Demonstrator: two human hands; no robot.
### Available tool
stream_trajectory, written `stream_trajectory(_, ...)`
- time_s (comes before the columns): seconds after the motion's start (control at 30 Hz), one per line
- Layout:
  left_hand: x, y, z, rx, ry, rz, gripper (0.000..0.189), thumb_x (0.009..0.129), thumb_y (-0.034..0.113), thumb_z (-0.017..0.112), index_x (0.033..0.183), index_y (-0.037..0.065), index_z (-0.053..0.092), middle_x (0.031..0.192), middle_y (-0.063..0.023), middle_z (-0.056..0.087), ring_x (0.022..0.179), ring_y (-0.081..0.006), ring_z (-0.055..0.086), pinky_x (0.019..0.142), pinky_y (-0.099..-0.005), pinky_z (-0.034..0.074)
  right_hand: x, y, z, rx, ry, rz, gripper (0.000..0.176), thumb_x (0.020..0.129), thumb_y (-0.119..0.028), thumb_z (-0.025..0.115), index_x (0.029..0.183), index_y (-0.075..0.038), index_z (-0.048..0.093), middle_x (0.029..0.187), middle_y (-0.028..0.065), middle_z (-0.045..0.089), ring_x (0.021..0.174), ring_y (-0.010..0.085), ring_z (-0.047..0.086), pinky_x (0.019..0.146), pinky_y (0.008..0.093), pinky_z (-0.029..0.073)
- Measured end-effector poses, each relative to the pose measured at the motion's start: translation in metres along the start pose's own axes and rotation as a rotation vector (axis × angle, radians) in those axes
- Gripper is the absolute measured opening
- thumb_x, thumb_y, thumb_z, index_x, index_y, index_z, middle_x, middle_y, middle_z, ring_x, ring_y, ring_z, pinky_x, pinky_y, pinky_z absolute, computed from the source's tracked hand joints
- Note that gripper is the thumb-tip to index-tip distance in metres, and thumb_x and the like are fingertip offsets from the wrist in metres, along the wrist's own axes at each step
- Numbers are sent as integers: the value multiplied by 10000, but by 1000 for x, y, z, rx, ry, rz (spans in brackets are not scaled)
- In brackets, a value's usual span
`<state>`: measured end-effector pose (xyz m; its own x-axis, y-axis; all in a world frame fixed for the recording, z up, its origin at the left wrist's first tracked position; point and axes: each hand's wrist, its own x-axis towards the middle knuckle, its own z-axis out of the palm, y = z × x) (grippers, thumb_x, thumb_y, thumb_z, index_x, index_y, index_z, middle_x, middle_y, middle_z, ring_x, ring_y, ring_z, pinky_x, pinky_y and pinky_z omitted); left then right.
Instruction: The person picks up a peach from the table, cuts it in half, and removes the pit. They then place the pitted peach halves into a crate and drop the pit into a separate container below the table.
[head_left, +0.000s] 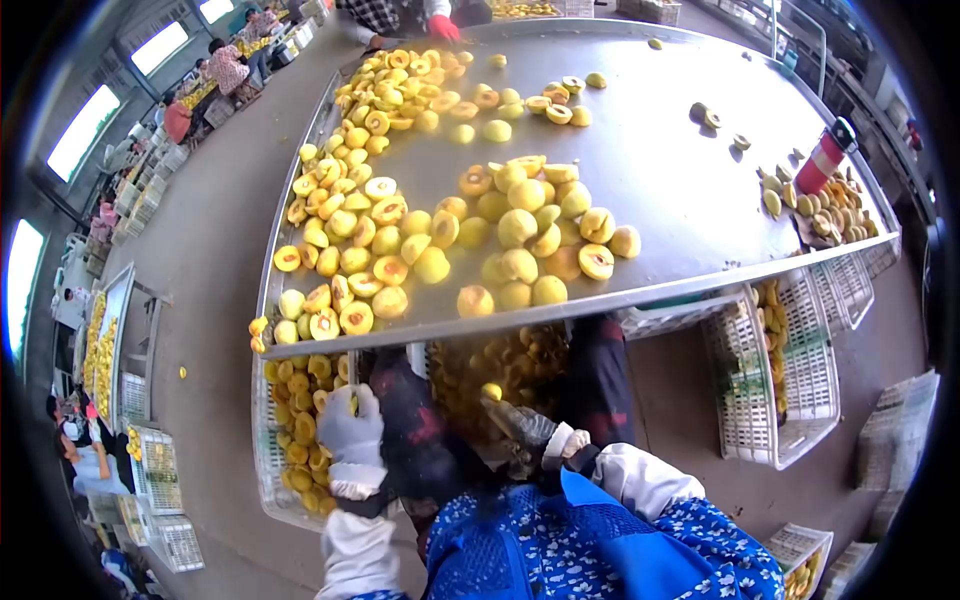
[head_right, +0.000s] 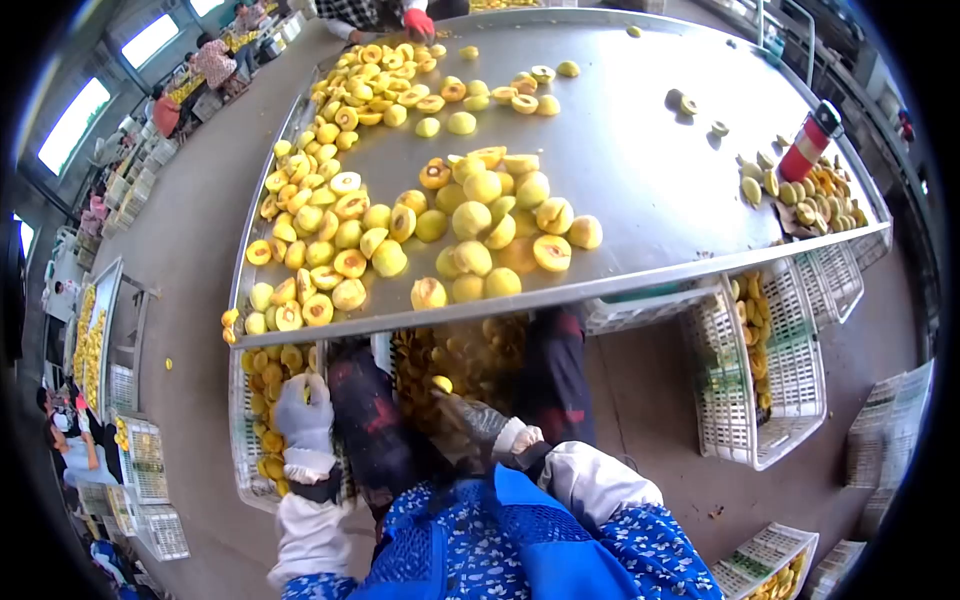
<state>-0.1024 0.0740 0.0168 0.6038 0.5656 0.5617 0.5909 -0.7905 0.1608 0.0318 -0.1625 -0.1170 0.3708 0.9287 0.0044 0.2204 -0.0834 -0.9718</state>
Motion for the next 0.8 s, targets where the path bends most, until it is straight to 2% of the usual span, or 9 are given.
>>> stream_trajectory(0.07,42,12,-23,233,71,245,213,754,257,649,898,103,619,706,-92,599,649,-319,587,605,-420,475,7,32,10,437,-41,740,454,985,-399,338,1345,-141,437,1175,97,564,932,141,567,785,277,461)
stream_trajectory(0.13,83,29,-3,107,8,293,266,752,299,643,949,122,615,727,-102,613,643,-329,589,586,-440,468,12,52,17,270,61,367,540,931,-525,337,1216,-106,523,895,113,566,727,194,570,610,318,454)
stream_trajectory(0.2,120,66,28,-17,-367,222,345,777,409,594,1000,146,599,739,-118,632,670,-339,610,582,-448,469,15,-45,-24,515,-143,796,482,937,-461,387,1145,-62,559,769,170,596,470,240,575,385,366,435)
stream_trajectory(0.37,181,116,121,327,-842,279,537,818,569,475,1189,181,498,836,-130,662,774,-327,638,662,-459,481,0,24,-11,-289,-132,-131,607,876,-92,450,1414,20,192,1430,244,274,1317,333,311,1091,339,258)
stream_trajectory(0.5,189,134,127,367,-1045,167,619,803,564,520,1255,149,444,1070,-129,619,961,-298,620,764,-457,480,6,65,15,92,-141,106,571,908,-137,394,1415,18,181,1367,252,352,1259,342,383,1043,372,315)
stream_trajectory(0.6,186,131,120,347,-1028,181,632,780,548,546,1240,129,436,1071,-161,615,1003,-310,603,832,-460,465,24,129,47,714,0,168,743,834,-218,576,1436,-56,172,1227,304,492,1165,381,482,951,415,404)
stream_trajectory(0.73,178,93,133,-112,-913,94,614,744,530,617,1171,109,486,1043,-181,617,1022,-295,593,851,-445,460,21,83,15,107,125,-231,621,883,-272,531,1408,-59,276,1234,257,514,1183,343,479,955,404,401)
stream_trajectory(0.77,170,81,135,-340,-747,73,502,771,411,649,1107,63,517,952,-140,643,912,-309,619,801,-390,493,16,70,12,161,120,-123,570,901,-295,505,1384,-54,323,1232,238,524,1181,332,484,955,396,402)
stream_trajectory(0.8,170,76,117,-787,-879,-52,413,845,325,577,1152,58,503,920,-100,638,823,-248,632,703,-338,510,11,58,9,216,120,-15,528,918,-318,479,1359,-49,370,1231,219,535,1178,321,489,954,388,402)
